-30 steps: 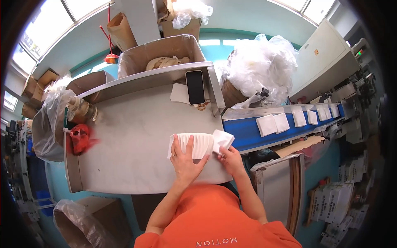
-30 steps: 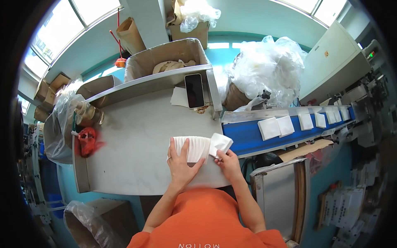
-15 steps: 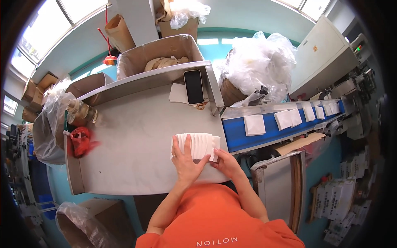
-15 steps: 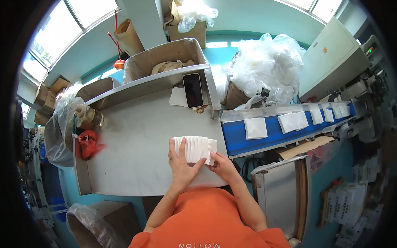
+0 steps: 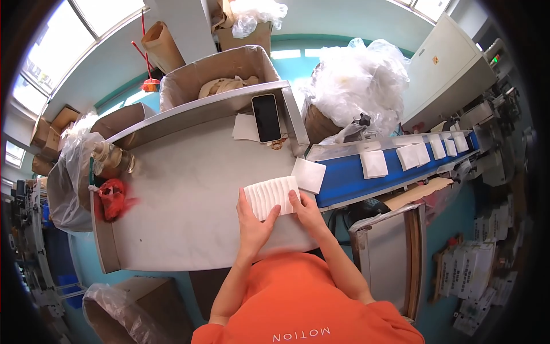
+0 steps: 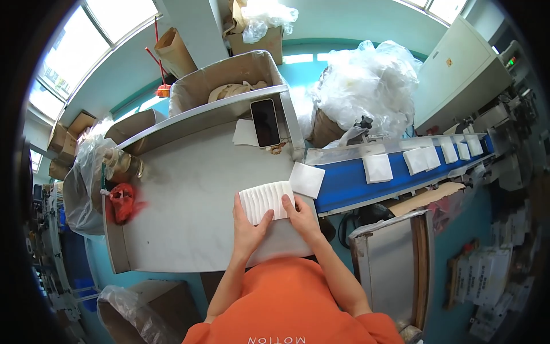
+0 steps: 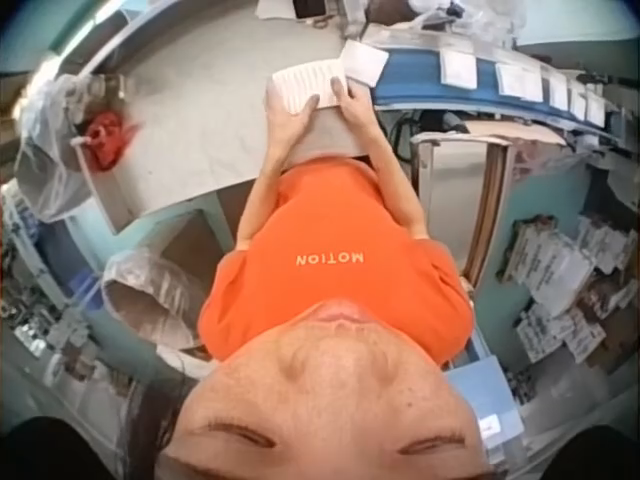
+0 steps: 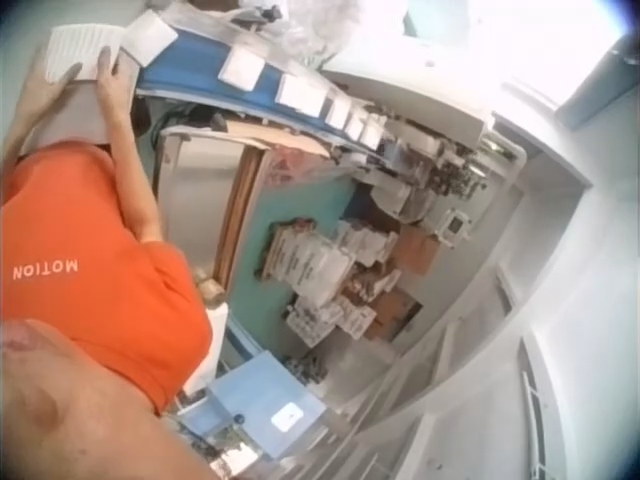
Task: Packing pleated paper filters into small white boxes on a conveyor belt.
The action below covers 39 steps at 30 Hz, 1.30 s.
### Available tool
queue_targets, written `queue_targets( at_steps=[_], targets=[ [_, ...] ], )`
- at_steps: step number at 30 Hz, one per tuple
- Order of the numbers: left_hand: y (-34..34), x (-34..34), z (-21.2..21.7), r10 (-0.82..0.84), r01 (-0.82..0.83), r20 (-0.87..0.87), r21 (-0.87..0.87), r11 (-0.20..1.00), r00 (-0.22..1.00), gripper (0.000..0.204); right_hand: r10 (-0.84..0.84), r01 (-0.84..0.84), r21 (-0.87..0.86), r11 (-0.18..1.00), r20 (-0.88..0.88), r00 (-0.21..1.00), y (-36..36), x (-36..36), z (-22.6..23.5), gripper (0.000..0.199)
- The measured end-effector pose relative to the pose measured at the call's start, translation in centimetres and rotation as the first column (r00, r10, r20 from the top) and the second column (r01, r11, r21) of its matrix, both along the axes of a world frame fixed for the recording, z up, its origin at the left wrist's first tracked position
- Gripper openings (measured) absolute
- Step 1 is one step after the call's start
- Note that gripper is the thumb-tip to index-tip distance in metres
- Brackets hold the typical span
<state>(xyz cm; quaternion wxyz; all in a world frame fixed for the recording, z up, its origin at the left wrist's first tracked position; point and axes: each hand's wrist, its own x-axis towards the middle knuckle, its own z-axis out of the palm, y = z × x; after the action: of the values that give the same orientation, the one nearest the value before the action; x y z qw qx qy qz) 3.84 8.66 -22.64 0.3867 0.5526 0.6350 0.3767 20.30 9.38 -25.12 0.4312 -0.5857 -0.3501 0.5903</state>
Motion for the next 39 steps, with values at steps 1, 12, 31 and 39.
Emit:
queue_targets(
  at_steps=[1,12,31,39],
  targets=[
    [0.1,0.0,0.1,0.002,-0.002,0.000,0.000,1.000,1.000,0.097,0.004,-0.012,-0.088,0.996,-0.086,0.996,0.1,0.0,-0.1,0.054],
    [0.1,0.1,-0.2,-0.116,0.149,-0.233,0.126,0.981,0.965,0.103,-0.016,-0.011,0.093,0.996,0.280,0.960,-0.2,-1.1,0.1,0.055],
    [0.0,1.0,-0.1,-0.086,0.135,-0.271,0.169,0.976,0.959,0.089,-0.234,0.213,-0.126,0.969,-0.189,0.954,-0.4,2.6,0.0,0.042],
    [-0.3,1.6,0.4,-0.074,0.122,-0.249,0.181,0.976,0.966,0.084,-0.069,0.052,-0.129,0.990,-0.127,0.989,-1.5,0.8,0.5,0.037]
  ],
)
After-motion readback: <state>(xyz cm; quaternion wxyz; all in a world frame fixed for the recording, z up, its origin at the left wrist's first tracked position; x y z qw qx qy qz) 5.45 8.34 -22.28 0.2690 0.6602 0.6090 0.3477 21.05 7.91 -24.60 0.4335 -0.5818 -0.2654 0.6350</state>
